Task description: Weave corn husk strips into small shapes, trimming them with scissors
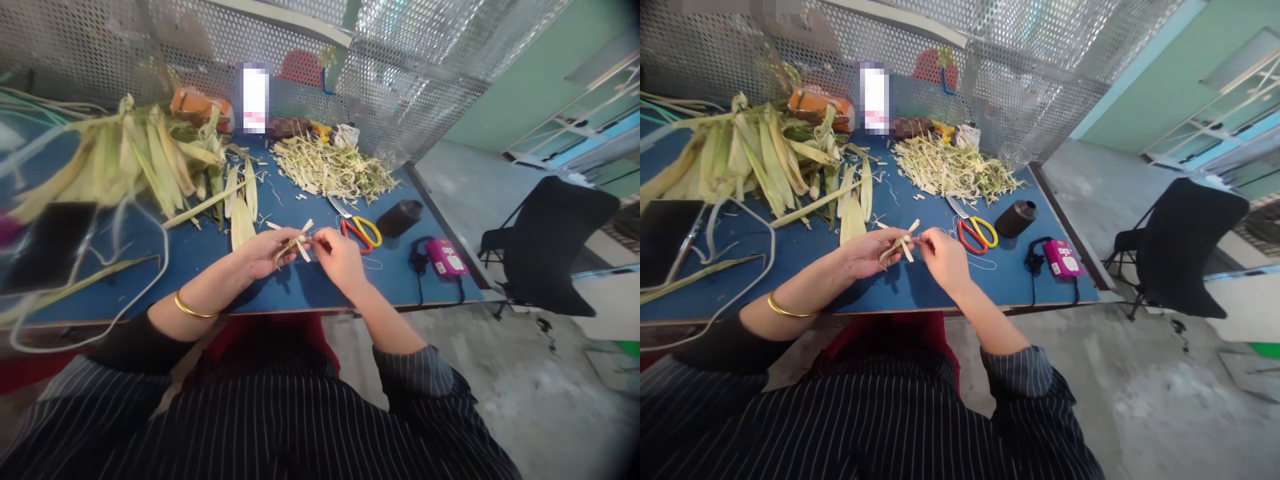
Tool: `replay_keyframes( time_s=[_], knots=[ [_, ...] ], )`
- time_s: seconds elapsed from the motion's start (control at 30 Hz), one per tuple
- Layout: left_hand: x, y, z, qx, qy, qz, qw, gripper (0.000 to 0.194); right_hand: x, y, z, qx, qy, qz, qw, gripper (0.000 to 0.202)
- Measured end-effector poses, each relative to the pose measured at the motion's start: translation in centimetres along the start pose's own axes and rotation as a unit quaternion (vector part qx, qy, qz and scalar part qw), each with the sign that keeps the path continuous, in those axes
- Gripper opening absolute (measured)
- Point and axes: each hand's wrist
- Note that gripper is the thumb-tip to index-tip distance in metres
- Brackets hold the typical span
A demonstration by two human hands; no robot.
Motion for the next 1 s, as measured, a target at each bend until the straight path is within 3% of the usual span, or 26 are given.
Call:
replay_keyframes(
  time_s=[0.13,0.27,0.53,0.63,0.7,0.83,1.0],
  knots=[
    [0.0,0.1,-0.1,0.004,-0.039,-0.021,0.999,0.017,1.8,0.1,-1.1,0.158,-0.088,0.010,0.983,0.018],
    [0.3,0.0,0.5,-0.007,-0.028,-0.024,0.999,0.018,2.8,0.4,-1.1,0.206,-0.096,0.000,0.974,0.022],
    [1.1,0.0,2.0,-0.032,0.019,0.026,0.999,0.011,4.5,0.0,-1.1,0.069,-0.031,0.021,0.997,0.018],
    [1.2,-0.5,2.2,-0.043,0.039,0.029,0.998,0.010,4.6,-1.3,-0.8,-0.022,-0.084,-0.066,0.994,0.016],
    [1.3,-0.8,2.4,-0.052,0.049,0.034,0.997,0.009,4.4,-2.0,0.0,-0.030,-0.105,-0.092,0.990,0.016],
    [1.6,-1.1,3.0,-0.070,0.055,0.046,0.995,0.010,3.2,-3.0,3.1,0.134,0.036,0.034,0.990,0.017],
    [1.8,-1.4,3.5,-0.085,0.061,0.045,0.994,0.009,0.6,-4.1,6.8,0.335,0.092,0.016,0.938,0.021]
  ],
)
Point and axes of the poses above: each hand's wrist, its own x-axis away from the middle knuckle, its own y-axis out of the palm, z = x × y, and after that the axes turned 12 degrees about x, right-handed
